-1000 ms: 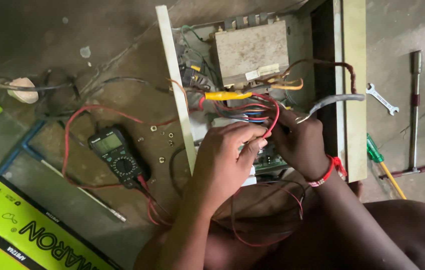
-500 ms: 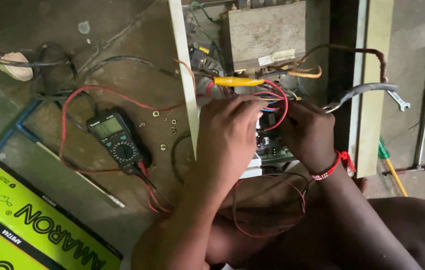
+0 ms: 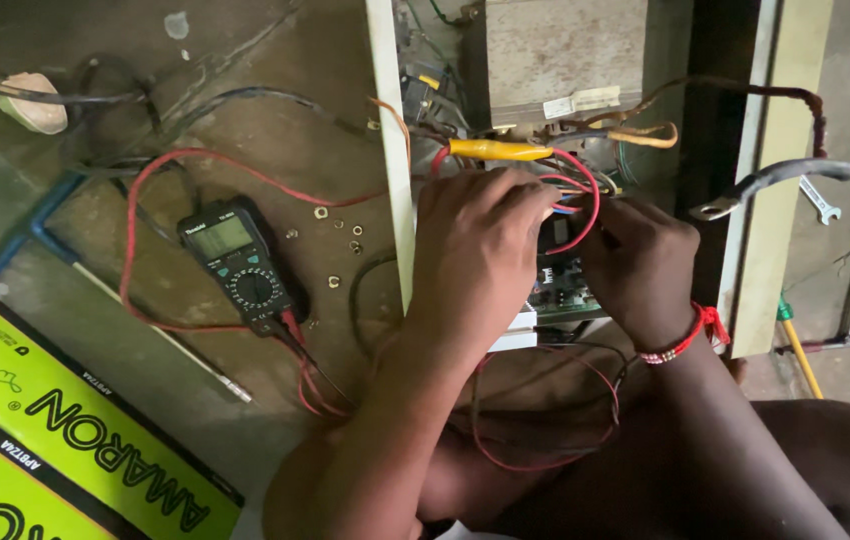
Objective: The person sits on the floor and works on an open electronic device, using a multimeter to test connections on a circuit board. They manipulate various wires and components within the device's casing.
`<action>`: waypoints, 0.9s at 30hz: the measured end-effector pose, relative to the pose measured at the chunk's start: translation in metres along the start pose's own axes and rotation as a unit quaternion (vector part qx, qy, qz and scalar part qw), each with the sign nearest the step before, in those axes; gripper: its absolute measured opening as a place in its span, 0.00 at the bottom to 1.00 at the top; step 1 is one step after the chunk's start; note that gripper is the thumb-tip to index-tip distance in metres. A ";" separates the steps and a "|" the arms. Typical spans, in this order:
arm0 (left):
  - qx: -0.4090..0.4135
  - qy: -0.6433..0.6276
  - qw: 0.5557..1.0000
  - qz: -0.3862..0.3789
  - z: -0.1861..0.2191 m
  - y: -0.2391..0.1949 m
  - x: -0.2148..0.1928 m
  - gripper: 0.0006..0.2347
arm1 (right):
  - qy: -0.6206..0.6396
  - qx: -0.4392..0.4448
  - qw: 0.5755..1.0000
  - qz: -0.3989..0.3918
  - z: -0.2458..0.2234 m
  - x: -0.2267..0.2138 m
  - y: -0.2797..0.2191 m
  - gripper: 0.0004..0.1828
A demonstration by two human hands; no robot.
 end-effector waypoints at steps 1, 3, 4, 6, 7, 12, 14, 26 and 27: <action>-0.002 -0.002 1.000 -0.004 -0.001 0.000 0.000 0.05 | 0.008 -0.004 1.000 0.000 -0.001 0.000 0.000 0.03; -0.007 -0.007 1.000 -0.013 -0.002 0.001 0.001 0.05 | 0.005 0.012 1.000 -0.003 0.001 0.001 0.000 0.02; -0.009 -0.010 1.000 -0.013 -0.002 0.001 0.001 0.05 | 0.003 0.020 1.000 -0.004 0.001 0.001 -0.001 0.02; -0.014 -0.016 1.000 -0.014 -0.001 0.000 0.001 0.05 | 0.013 0.009 1.000 -0.001 0.001 0.002 -0.001 0.02; -0.009 -0.012 1.000 -0.010 0.000 0.000 0.001 0.05 | 0.018 0.004 1.000 0.001 0.001 0.002 -0.001 0.02; 0.025 -0.008 1.000 -0.007 0.002 0.001 0.003 0.06 | 0.006 0.019 1.000 -0.002 0.006 0.006 -0.001 0.06; 0.033 0.013 0.999 -0.023 0.003 0.000 0.006 0.07 | 0.005 0.026 1.000 0.000 0.009 0.009 -0.002 0.06; 0.020 0.076 0.996 -0.031 -0.001 0.000 0.015 0.06 | 0.043 0.052 0.998 -0.007 0.026 0.029 -0.003 0.04; 0.016 0.080 0.996 -0.027 -0.002 -0.001 0.014 0.06 | 0.048 0.055 0.997 -0.007 0.025 0.030 -0.003 0.05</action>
Point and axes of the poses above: each hand's wrist, its own y-axis towards the middle knuckle, its own x-axis out of the palm, z = x × y, the point moved 5 cm from there along y, towards the middle knuckle, and after that the axes turned 10 degrees about x, right-handed, at the moved point
